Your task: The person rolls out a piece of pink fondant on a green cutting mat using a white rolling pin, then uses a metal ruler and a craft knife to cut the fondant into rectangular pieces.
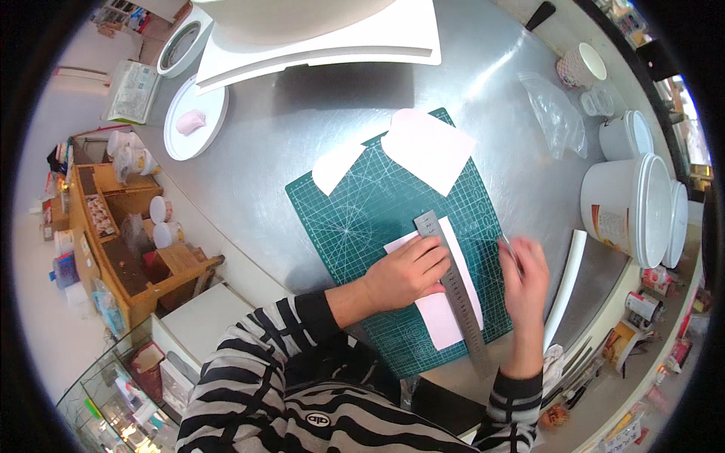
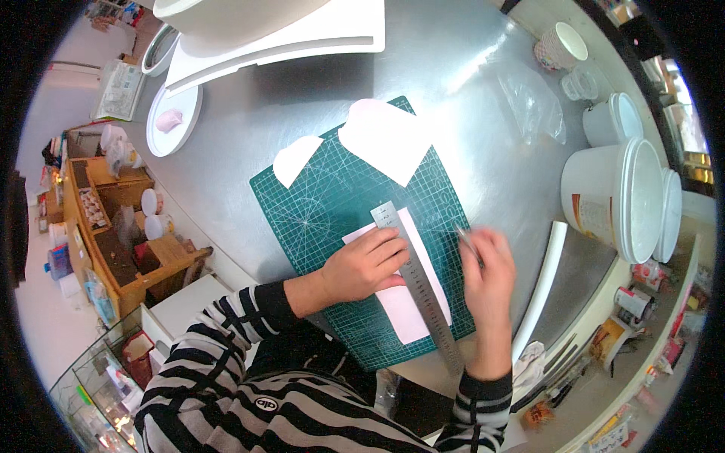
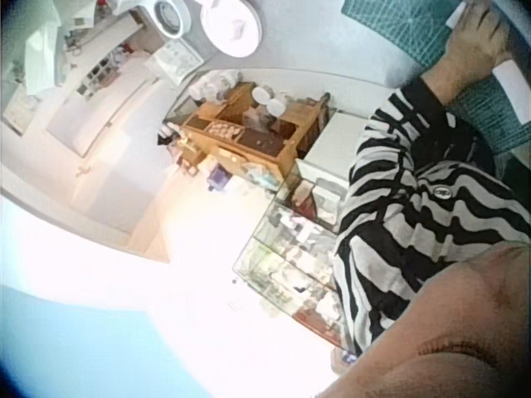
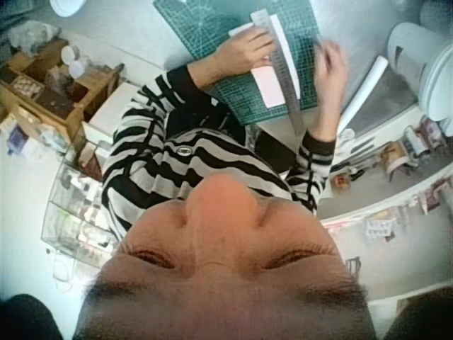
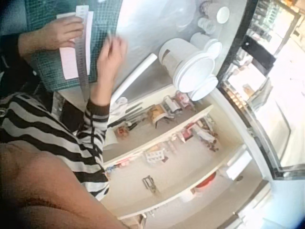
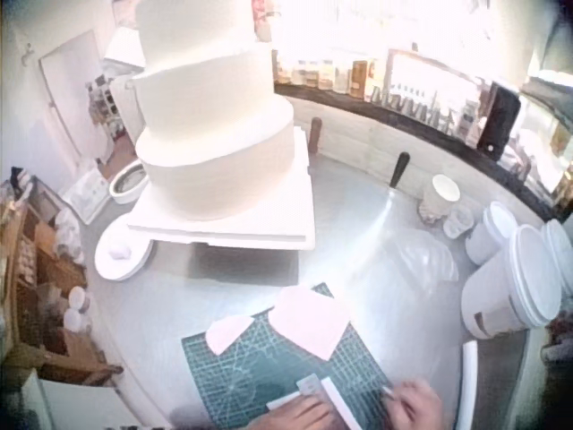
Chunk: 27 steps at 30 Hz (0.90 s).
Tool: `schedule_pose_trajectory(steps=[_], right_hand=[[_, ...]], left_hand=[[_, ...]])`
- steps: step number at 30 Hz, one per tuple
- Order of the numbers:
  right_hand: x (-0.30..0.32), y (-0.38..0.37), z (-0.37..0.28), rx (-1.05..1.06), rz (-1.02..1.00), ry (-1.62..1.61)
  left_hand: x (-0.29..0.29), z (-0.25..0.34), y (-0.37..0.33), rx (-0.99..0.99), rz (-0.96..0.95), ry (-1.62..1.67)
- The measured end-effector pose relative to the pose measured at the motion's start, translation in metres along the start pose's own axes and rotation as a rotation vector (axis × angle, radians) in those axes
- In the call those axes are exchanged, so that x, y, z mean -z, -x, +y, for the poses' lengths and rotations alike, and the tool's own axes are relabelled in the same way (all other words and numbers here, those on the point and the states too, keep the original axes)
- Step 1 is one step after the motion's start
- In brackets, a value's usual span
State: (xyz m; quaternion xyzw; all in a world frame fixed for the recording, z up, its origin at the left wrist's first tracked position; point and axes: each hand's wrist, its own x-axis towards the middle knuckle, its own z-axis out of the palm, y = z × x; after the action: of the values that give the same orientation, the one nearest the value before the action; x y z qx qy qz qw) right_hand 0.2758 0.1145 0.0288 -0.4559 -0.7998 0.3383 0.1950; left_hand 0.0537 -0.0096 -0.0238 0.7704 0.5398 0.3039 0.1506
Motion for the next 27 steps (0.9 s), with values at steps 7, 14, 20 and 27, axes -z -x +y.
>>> schedule_pose_trajectory(steps=[7, 14, 20, 27], right_hand=[[-0.088, -0.184, -0.036, 0.162, -0.104, 0.224], [-0.112, -0.230, -0.059, 0.126, -0.276, 0.412], [-0.113, -0.236, -0.065, -0.041, -0.414, 0.334], [-0.110, -0.230, -0.062, 0.013, -0.350, 0.311]], left_hand=[[-0.001, -0.003, 0.003, -0.002, 0.006, 0.005], [-0.008, -0.006, 0.007, 0.004, -0.021, -0.031], [-0.008, -0.005, 0.008, 0.008, -0.050, -0.064], [-0.006, -0.005, 0.007, -0.001, -0.024, -0.076]])
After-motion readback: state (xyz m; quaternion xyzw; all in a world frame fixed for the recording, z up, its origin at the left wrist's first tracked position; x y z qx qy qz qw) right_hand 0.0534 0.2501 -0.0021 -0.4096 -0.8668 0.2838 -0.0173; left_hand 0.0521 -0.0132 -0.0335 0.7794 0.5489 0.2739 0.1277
